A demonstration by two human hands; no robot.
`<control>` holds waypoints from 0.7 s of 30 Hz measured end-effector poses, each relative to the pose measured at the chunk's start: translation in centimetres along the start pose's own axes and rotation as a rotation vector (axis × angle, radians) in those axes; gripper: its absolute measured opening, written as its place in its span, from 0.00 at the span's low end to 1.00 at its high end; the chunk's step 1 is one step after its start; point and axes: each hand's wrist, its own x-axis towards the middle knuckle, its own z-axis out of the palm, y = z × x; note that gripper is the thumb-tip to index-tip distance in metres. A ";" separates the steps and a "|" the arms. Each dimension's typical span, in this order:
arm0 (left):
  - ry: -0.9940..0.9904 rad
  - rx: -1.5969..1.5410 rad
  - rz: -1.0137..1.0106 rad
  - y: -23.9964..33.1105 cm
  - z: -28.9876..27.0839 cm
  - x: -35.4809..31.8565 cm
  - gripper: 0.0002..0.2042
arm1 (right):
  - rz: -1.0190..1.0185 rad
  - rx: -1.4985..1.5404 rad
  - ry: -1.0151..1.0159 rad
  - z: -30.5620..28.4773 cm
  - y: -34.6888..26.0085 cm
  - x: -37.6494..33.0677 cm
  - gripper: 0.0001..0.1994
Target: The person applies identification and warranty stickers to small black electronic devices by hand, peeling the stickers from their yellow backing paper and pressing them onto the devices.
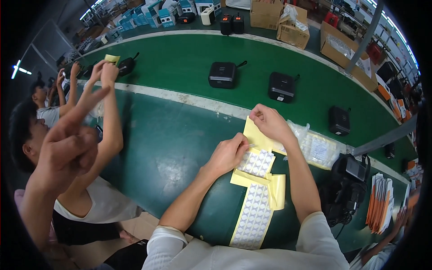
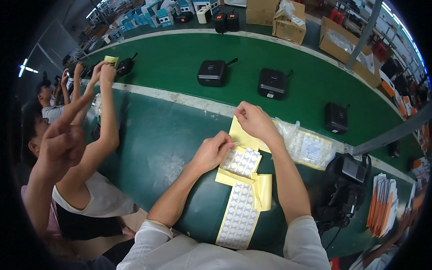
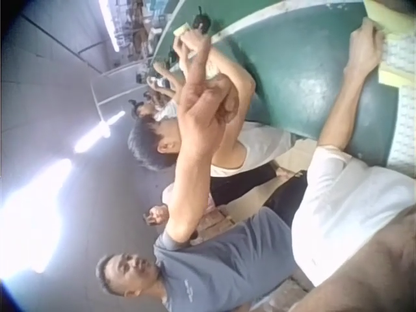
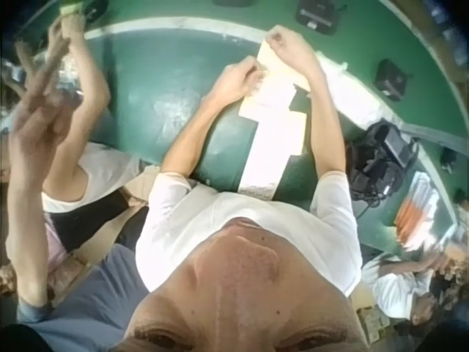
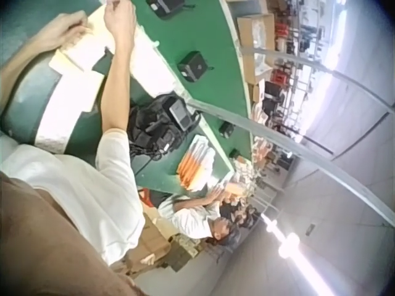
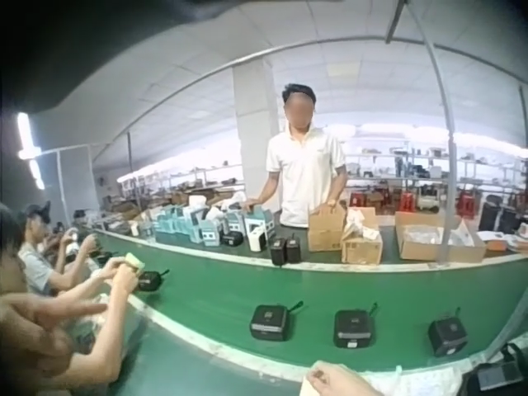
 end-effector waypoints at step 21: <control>0.416 -1.099 -0.454 -3.5 -3.4 9.4 0.06 | -0.209 -0.298 -0.021 -1.4 2.2 14.9 0.43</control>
